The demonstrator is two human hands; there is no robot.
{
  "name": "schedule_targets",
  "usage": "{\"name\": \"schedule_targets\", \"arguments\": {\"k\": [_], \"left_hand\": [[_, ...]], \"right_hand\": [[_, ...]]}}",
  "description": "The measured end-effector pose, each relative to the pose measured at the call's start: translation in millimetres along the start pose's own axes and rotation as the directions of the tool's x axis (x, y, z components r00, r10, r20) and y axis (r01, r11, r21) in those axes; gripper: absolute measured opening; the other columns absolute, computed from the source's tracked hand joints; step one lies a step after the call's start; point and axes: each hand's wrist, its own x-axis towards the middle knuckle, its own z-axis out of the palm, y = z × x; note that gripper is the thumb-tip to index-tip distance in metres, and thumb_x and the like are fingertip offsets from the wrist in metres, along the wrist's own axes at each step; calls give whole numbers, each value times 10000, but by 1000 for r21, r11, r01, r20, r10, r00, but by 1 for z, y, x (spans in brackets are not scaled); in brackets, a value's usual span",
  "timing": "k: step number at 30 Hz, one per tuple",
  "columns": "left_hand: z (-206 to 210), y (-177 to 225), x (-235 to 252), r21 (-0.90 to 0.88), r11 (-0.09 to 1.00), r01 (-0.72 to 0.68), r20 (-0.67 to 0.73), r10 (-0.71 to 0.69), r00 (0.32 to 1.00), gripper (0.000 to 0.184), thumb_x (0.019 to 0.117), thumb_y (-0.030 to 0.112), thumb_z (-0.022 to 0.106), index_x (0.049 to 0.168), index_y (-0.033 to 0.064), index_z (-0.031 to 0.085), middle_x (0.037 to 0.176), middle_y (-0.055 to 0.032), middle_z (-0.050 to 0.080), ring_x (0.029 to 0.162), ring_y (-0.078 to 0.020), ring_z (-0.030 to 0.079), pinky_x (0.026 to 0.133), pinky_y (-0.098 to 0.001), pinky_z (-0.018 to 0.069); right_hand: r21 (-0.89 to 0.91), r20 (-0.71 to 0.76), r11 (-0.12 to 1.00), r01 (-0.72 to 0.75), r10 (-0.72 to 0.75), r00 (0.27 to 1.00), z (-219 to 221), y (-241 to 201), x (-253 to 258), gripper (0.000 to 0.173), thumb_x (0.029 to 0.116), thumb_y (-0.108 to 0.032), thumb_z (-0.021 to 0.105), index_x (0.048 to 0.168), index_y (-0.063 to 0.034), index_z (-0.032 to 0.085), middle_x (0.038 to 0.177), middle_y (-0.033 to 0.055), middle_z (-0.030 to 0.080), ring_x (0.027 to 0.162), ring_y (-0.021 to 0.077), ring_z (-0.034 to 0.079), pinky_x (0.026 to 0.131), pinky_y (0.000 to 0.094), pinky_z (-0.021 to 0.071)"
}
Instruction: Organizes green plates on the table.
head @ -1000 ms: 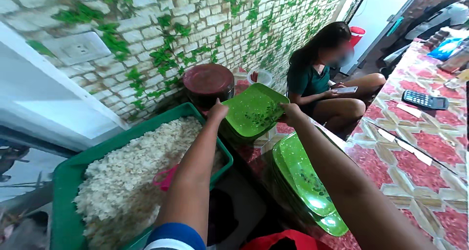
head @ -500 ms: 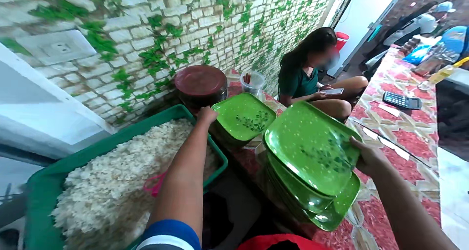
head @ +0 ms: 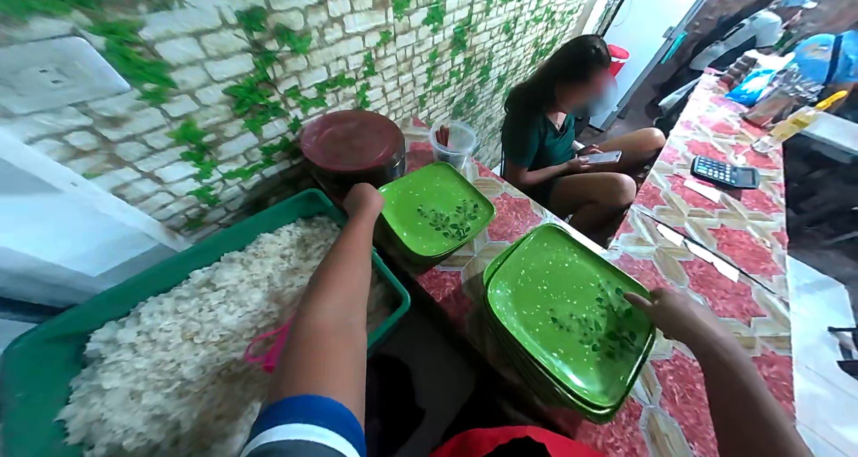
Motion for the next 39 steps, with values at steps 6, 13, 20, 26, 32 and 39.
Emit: {"name": "schedule_targets", "arguments": {"k": [6,13,20,26,32,39], "left_hand": [[9,-11,15,-85,996,-20,-21,19,1000,400,930,314,721,1106,-45,699,1172,-285,677,1126,-448,654,909,-664,512],[11,-6,12,-154,986,-57,-16,55,998,560,1054,473,505,1221,-32,679,1363,-275,588,1244,-430,596,1005,-641,476],[14,-23,14,-198,971,-136,31,145,989,654,1038,618,424,1324,84,672,1390,-231,599,1319,-404,552,1071,-656,415],[22,-22,11,-172,972,-160,52,171,984,719,1024,671,383,1262,71,699,1376,-234,609,1291,-415,574,1042,-684,427],[15,-9,-2,-144,983,-110,78,123,989,790,1053,659,221,1359,61,637,1432,-236,572,1350,-425,526,1067,-686,400],[26,-22,2,-211,977,-12,8,14,1000,555,1029,346,555,1429,-36,509,1497,-297,460,1337,-456,515,1065,-644,440]], "right_hand": [[-38,-111,912,409,-410,905,-45,-140,-3,518,1038,-496,546,1345,-87,630,1202,234,691,1150,440,648,978,676,472],[47,165,891,453,-454,876,22,-275,124,654,1097,-490,378,1193,89,665,1207,289,672,1132,436,651,994,647,463],[103,80,922,372,-381,921,20,-285,118,547,1082,-416,454,1084,77,692,1053,243,715,967,379,705,908,605,524],[75,-62,930,361,-357,932,-17,-277,65,544,1041,-466,508,993,36,711,1012,225,722,963,394,702,870,647,517],[425,-77,830,362,-365,928,-17,-271,76,518,1072,-430,479,1110,49,670,976,181,728,810,281,724,791,487,587],[516,-233,691,506,-456,859,-62,-174,73,413,1077,-375,514,1197,-13,671,1032,214,687,867,319,678,815,558,556]]}}
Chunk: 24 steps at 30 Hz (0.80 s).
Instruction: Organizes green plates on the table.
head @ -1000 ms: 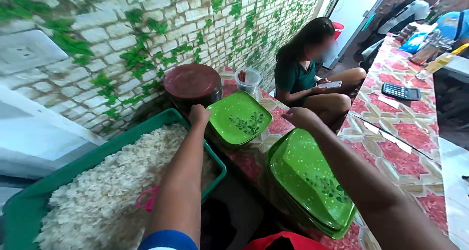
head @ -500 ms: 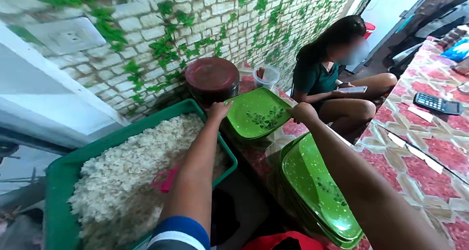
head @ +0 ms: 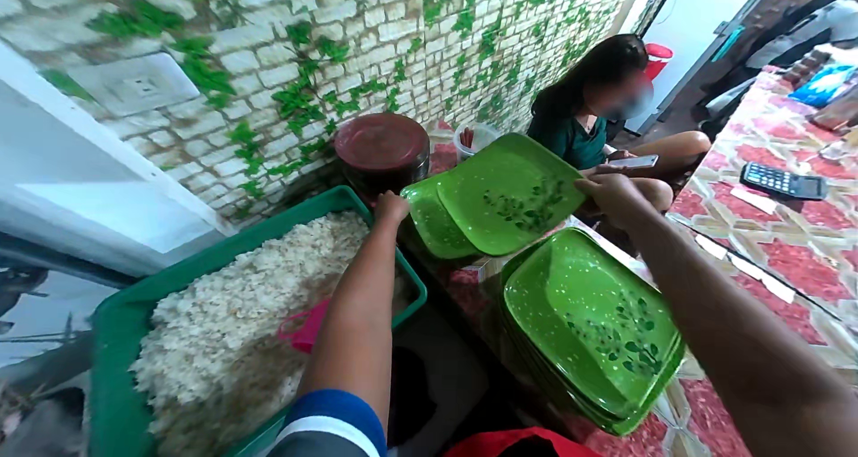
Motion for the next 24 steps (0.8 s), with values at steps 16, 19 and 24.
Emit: {"name": "schedule_targets", "arguments": {"k": [16,19,24], "left_hand": [[1,45,7,318,948,-1,15,-4,1000,430,881,249,753,1131,-92,680,1374,-324,551,1275,-480,547,990,-679,466],[1,34,19,406,914,-16,71,-14,997,600,836,426,815,1193,-40,694,1444,-313,500,1327,-481,502,1010,-694,447],[10,40,27,559,816,-146,227,19,974,859,844,533,797,1395,-77,548,1531,-345,396,1431,-487,396,1117,-660,374]], "right_hand": [[263,-48,923,-283,305,951,-52,165,-196,297,1095,-193,458,1124,39,642,806,49,678,604,77,634,586,260,561],[25,-18,938,-347,347,938,-46,159,-196,358,1104,-262,466,1131,39,659,851,124,656,651,157,605,657,362,539],[-269,20,897,-350,369,929,-46,151,-199,522,1094,-444,437,1105,19,679,987,244,686,934,388,675,873,613,505]]}}
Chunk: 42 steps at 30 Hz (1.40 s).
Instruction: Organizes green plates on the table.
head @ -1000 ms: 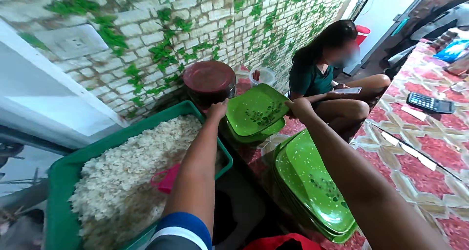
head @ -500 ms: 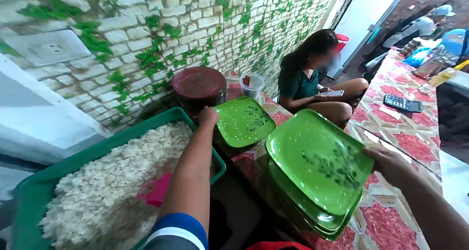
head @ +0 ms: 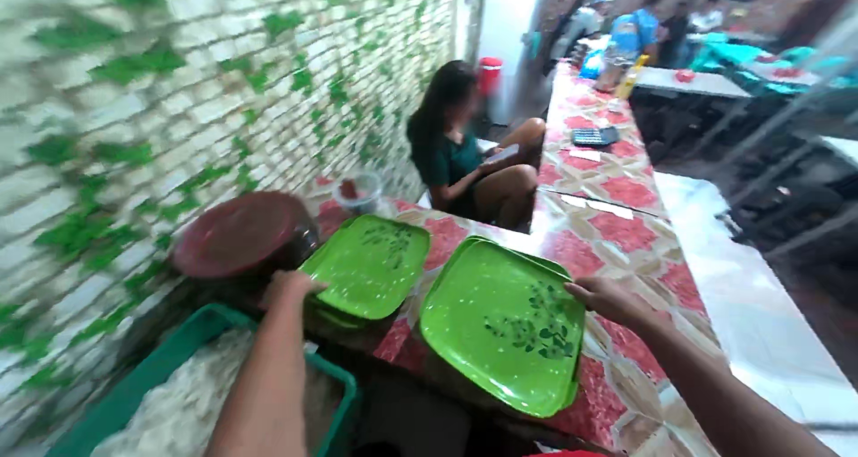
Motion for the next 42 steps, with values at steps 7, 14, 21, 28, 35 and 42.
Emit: {"name": "schedule_targets", "arguments": {"k": [7,14,21,28,35,42], "left_hand": [[0,-31,-14,-673,739,38,55,-1,998,641,962,330,712,1411,-75,500,1401,-300,537,1266,-412,545,1027,-604,450],[-16,1,-80,-898,423,-123,-117,41,992,448,1063,206,455,1472,25,443,1395,-213,542,1176,-301,591,950,-514,510],[-51,-16,-163,-948,178,-263,-258,47,965,408,1078,201,394,1485,166,403,1240,-74,617,994,-148,671,815,-375,585],[-2,52,-237,-958,169,-231,-188,238,953,475,1088,144,400,1557,144,322,1285,-110,626,1050,-176,686,855,-391,603],[42,77,-267,-910,386,-153,-19,329,944,575,1087,138,412,1620,145,196,1422,-168,538,1151,-219,649,897,-424,586],[24,79,-246,-578,757,-304,44,402,915,543,1088,373,436,1585,163,369,1599,-163,390,1384,-350,455,1026,-572,434]], "right_hand": [[195,-117,980,40,-18,993,9,34,-16,513,1112,-430,355,1205,-3,623,976,185,669,871,323,650,840,559,511],[634,-67,773,33,12,998,40,62,-37,447,1130,-309,294,1369,-34,554,978,98,678,778,153,639,712,339,533],[771,-116,634,62,44,992,41,101,-46,472,1128,-303,259,1329,-11,572,941,66,693,752,125,657,701,319,558],[847,87,521,-106,60,994,77,121,-66,437,1136,-299,300,1333,-15,566,909,59,698,715,123,645,683,309,548],[862,133,493,-115,-2,991,84,130,-65,385,1131,-270,354,1309,-20,586,917,45,686,716,101,625,679,286,533],[934,161,318,-164,37,986,96,101,-70,479,1114,-331,399,1530,-93,379,1416,165,556,1104,258,660,892,438,563]]}}
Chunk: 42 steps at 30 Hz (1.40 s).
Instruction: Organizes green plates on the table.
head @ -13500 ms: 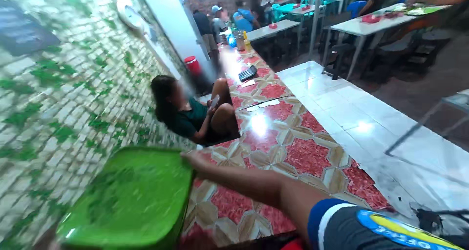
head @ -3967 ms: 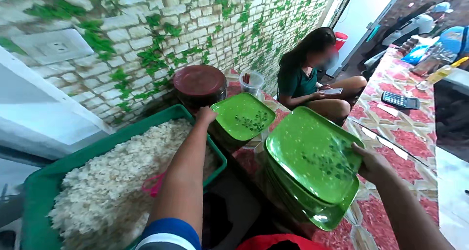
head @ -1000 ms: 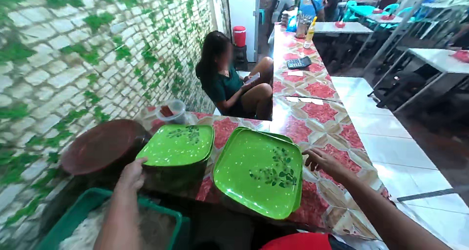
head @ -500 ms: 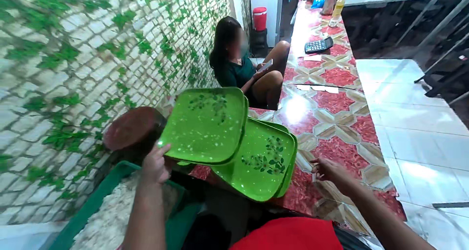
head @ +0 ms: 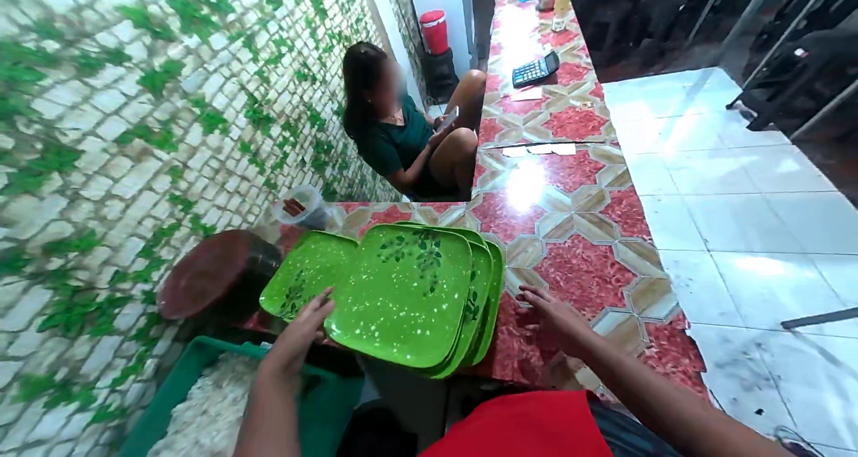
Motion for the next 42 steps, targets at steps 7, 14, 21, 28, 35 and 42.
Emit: {"name": "schedule_targets", "arguments": {"k": [7,14,21,28,35,42], "left_hand": [[22,38,44,-298,953,-49,230,121,966,721,1067,566,15,1632,171,226,1644,-70,345,1468,-182,403,1166,-434,399],[44,32,77,-261,965,6,406,104,908,755,1048,623,31,1598,186,306,1477,-68,554,1305,-179,575,1048,-442,520],[69,2,110,-352,910,-218,203,301,932,611,1120,422,82,1592,80,268,1549,-91,455,1355,-67,483,1118,-294,432],[54,-2,67,-531,847,-16,241,169,956,704,1055,600,15,1428,198,457,1119,50,722,984,-23,700,807,-274,615],[49,-9,62,-470,881,-52,123,123,985,750,1040,647,33,1458,185,450,1215,28,702,1049,-21,684,860,-312,611],[30,-14,74,-360,920,-157,-80,137,987,621,1116,431,72,1606,55,143,1641,-157,245,1446,-81,350,1164,-329,361]], "right_hand": [[144,-97,978,148,-134,986,55,0,-1,676,1118,-456,235,1656,-118,5,1698,181,175,1531,288,287,1213,494,300],[315,-279,879,358,-274,920,97,-12,32,677,1105,-511,113,1601,-75,265,1554,148,463,1372,178,523,1122,407,475],[264,-415,855,447,-318,853,110,-11,46,676,1110,-475,108,1596,-35,275,1609,175,385,1452,188,436,1197,397,393],[274,-246,876,396,-335,910,105,-16,60,707,1100,-508,74,1624,-47,191,1627,204,341,1453,224,439,1185,429,405],[215,-257,891,401,-344,903,138,14,59,705,1099,-490,146,1638,-36,168,1708,194,146,1577,260,198,1291,462,190],[225,-121,923,313,-292,949,145,0,65,745,1081,-549,126,1655,-77,75,1716,199,80,1587,310,142,1280,545,164]]}}
